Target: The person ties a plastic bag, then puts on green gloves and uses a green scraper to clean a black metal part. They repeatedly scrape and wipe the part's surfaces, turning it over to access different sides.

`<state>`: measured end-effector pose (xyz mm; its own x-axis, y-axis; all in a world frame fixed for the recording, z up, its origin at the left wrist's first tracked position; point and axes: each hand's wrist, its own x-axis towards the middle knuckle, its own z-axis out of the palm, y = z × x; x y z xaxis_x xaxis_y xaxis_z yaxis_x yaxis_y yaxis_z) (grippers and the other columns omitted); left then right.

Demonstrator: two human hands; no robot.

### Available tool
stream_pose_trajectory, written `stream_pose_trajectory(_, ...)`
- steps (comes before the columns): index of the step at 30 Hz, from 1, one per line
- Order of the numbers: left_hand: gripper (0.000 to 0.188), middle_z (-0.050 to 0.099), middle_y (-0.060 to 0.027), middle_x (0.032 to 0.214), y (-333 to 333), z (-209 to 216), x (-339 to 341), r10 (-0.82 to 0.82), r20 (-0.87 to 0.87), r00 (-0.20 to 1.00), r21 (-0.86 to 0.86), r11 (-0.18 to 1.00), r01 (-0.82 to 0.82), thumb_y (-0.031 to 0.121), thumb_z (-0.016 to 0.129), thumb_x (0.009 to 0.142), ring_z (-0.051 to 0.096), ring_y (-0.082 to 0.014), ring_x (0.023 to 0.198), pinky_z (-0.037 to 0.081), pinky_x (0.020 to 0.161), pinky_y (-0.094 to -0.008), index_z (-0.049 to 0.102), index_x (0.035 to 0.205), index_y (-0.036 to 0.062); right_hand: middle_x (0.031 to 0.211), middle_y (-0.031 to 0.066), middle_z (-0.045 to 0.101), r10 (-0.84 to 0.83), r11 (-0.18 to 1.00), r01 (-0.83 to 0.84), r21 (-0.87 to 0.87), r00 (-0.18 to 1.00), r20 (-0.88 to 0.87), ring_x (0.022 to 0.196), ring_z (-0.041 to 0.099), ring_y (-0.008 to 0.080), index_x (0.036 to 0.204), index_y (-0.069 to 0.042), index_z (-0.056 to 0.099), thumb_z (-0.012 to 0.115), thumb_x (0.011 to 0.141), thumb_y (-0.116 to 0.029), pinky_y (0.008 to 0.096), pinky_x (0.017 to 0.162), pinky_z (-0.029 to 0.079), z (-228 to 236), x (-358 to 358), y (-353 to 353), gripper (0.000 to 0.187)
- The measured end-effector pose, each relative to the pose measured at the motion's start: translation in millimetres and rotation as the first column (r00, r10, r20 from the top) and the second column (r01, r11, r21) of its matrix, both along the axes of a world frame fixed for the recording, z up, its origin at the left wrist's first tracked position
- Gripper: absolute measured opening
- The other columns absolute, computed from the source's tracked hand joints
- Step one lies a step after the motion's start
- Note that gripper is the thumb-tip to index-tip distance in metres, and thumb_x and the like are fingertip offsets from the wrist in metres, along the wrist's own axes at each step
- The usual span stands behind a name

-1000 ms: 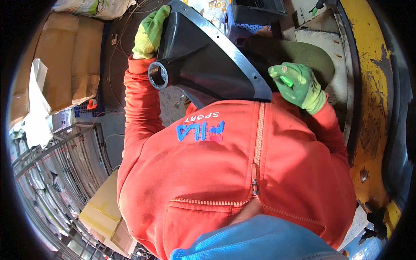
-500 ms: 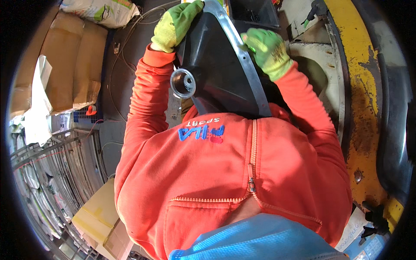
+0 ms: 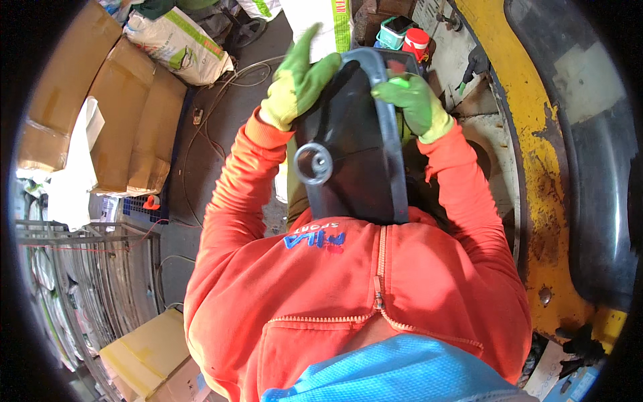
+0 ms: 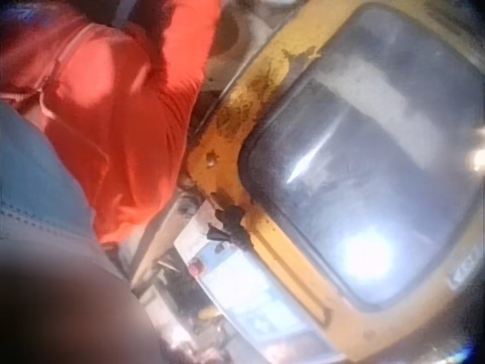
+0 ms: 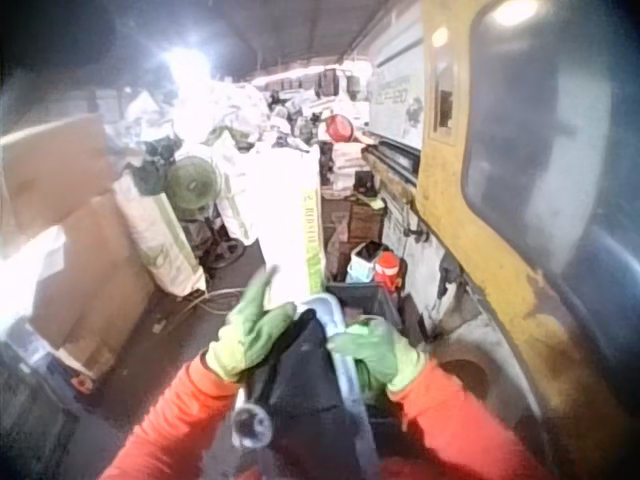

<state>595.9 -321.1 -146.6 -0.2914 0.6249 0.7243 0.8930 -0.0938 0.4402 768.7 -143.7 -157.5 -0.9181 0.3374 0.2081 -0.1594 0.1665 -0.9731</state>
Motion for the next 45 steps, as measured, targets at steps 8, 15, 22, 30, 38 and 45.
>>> stream_pose_trajectory(8,0.029,0.061,-0.0137,0.100,-24,8,-7,-0.109,0.138,0.984,-0.164,0.978,0.131,0.007,0.045,0.090,0.059,-0.0244,0.088,0.046,0.078,-0.0322,0.051,0.116,-0.0025,0.075,-0.0002,0.058,-0.316,0.928,0.353,-0.124,0.916,0.246,0.061,0.052,0.0074,0.107,-0.003,0.057,0.057,0.086,-0.022,0.0201,0.053,0.041,25,57,-33,0.028)
stream_pose_trajectory(15,0.025,0.058,-0.0011,0.085,-50,-41,38,-0.340,0.578,0.742,-0.474,0.600,0.645,0.022,0.044,0.095,0.051,-0.0083,0.080,0.042,0.075,-0.0240,0.059,0.099,0.0023,0.086,0.0112,0.065,-0.065,0.639,0.165,0.751,0.985,-0.161,0.077,0.064,0.0236,0.105,-0.005,0.059,0.060,0.078,-0.004,0.0319,0.067,0.051,-23,120,-60,0.027)
stream_pose_trajectory(22,0.029,0.056,0.0012,0.086,-61,-83,55,-0.275,0.776,0.567,-0.280,0.656,0.701,0.023,0.040,0.096,0.049,-0.0072,0.079,0.041,0.072,-0.0218,0.057,0.101,0.0002,0.083,0.0076,0.057,-0.056,0.406,0.012,0.914,0.998,0.011,0.073,0.056,0.0274,0.095,-0.007,0.062,0.068,0.069,-0.017,0.0386,0.062,0.044,-77,151,-64,0.028)
stream_pose_trajectory(30,0.027,0.051,0.0050,0.077,-41,-80,71,-0.275,0.838,0.471,-0.242,0.587,0.772,0.025,0.043,0.096,0.043,-0.0024,0.070,0.037,0.061,-0.0195,0.059,0.094,0.0029,0.091,0.0101,0.063,-0.231,0.370,0.204,0.906,0.965,-0.123,0.074,0.061,0.0302,0.099,-0.012,0.058,0.057,0.081,-0.019,0.0438,0.066,0.048,-78,71,-43,0.019)
stream_pose_trajectory(38,0.025,0.057,-0.0025,0.074,-46,-63,57,-0.264,0.663,0.700,-0.396,0.670,0.628,0.024,0.050,0.093,0.052,-0.0093,0.069,0.042,0.063,-0.0247,0.062,0.094,0.0021,0.070,-0.0020,0.053,0.200,0.952,-0.234,0.200,0.964,0.173,0.061,0.047,0.0055,0.091,-0.004,0.063,0.063,0.081,-0.027,0.0231,0.053,0.038,-54,62,-38,0.025)
stream_pose_trajectory(45,0.033,0.062,-0.0112,0.085,-75,-60,-7,0.131,0.211,0.969,-0.332,0.942,-0.055,0.034,0.051,0.091,0.060,-0.0169,0.074,0.047,0.065,-0.0305,0.062,0.093,0.0030,0.066,-0.0038,0.051,-0.227,0.960,0.252,-0.125,0.956,0.185,0.056,0.045,0.0057,0.078,-0.005,0.061,0.063,0.074,-0.022,0.0221,0.050,0.035,5,99,-36,0.018)
